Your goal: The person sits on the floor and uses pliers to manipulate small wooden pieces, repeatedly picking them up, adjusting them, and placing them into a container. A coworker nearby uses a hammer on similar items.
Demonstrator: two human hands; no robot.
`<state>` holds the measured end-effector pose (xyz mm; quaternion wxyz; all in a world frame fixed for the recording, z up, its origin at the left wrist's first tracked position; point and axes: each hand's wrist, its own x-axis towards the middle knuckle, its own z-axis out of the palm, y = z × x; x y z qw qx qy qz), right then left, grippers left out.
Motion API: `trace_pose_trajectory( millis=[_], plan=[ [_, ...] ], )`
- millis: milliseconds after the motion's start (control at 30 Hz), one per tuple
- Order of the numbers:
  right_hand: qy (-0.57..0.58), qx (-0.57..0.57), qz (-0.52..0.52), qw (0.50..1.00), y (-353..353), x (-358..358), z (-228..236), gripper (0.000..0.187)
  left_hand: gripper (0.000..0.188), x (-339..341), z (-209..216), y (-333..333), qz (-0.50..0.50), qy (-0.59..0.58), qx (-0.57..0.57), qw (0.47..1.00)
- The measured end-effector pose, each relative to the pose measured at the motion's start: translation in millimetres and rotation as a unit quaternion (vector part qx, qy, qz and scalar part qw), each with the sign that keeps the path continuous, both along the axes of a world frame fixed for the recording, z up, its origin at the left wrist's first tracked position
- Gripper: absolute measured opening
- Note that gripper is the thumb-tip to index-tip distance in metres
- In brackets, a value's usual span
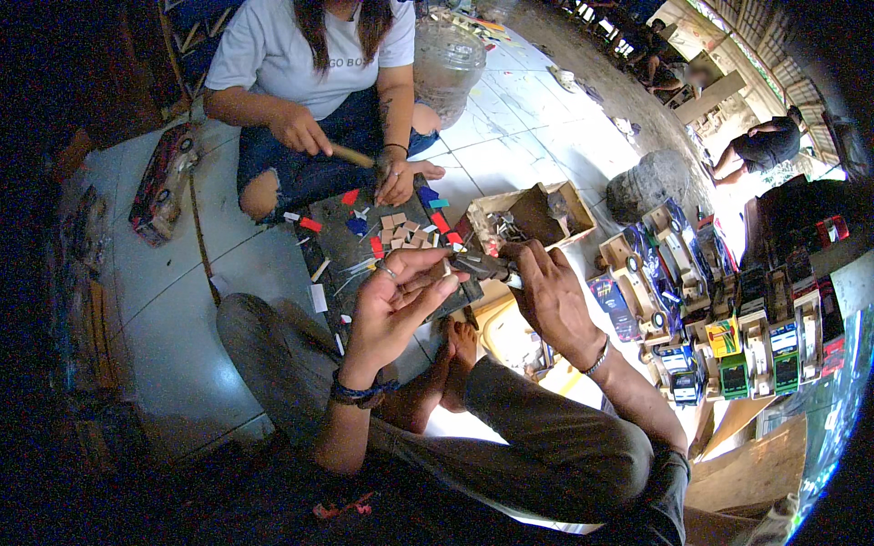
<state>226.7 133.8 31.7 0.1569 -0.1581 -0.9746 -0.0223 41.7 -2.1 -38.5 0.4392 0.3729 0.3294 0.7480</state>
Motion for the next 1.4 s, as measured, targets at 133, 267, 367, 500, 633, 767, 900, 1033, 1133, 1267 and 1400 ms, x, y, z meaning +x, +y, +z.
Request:
trace_pose_trajectory(
  millis=[133,267,367,500,633,767,900,1033,1133,1267,1400],
  plan=[
    [-0.004,-0.006,-0.012,1.0,-1.2,-0.1,-0.4,0.049,0.032,-0.2,0.4,0.5,0.002,0.0,0.006,1.0],
    [-0.01,-0.009,-0.017,1.0,-2.3,-0.2,1.6,0.049,0.034,0.1,1.8,-0.5,0.006,0.002,0.0,1.0],
    [-0.007,-0.012,-0.013,1.0,-2.5,-0.8,2.3,0.048,0.035,0.2,2.2,-0.4,0.0,-0.01,-0.001,1.0],
    [-0.001,-0.015,-0.009,1.0,-1.9,-0.9,0.8,0.047,0.034,0.5,0.9,0.2,-0.007,-0.016,0.001,1.0],
    [-0.003,-0.017,-0.011,1.0,-0.7,0.6,-1.5,0.046,0.032,0.6,-1.7,1.1,-0.007,-0.015,0.003,1.0],
    [-0.015,-0.022,-0.023,0.999,-0.7,1.4,-2.9,0.044,0.032,-1.3,-3.0,1.6,-0.002,-0.006,0.013,1.0],
    [-0.016,-0.049,-0.04,0.998,-3.6,2.1,-3.3,0.038,0.034,-3.3,-1.9,0.6,-0.013,-0.021,-0.001,1.0],
    [-0.042,-0.083,-0.075,0.993,-5.3,3.3,-2.1,0.04,0.036,-2.7,0.7,-1.4,-0.005,-0.018,-0.018,1.0],
    [-0.049,-0.084,-0.09,0.991,-5.3,3.0,-1.8,0.039,0.036,-2.3,1.7,-3.0,0.019,0.014,-0.023,0.999],
    [-0.055,-0.071,-0.096,0.991,-6.7,2.3,-0.8,0.037,0.035,-2.6,1.4,-6.0,0.017,-0.013,-0.016,1.0],
    [-0.057,-0.08,-0.088,0.991,-9.3,2.0,2.7,0.036,0.035,-3.5,1.1,-7.1,0.015,-0.005,-0.013,1.0]
  ],
)
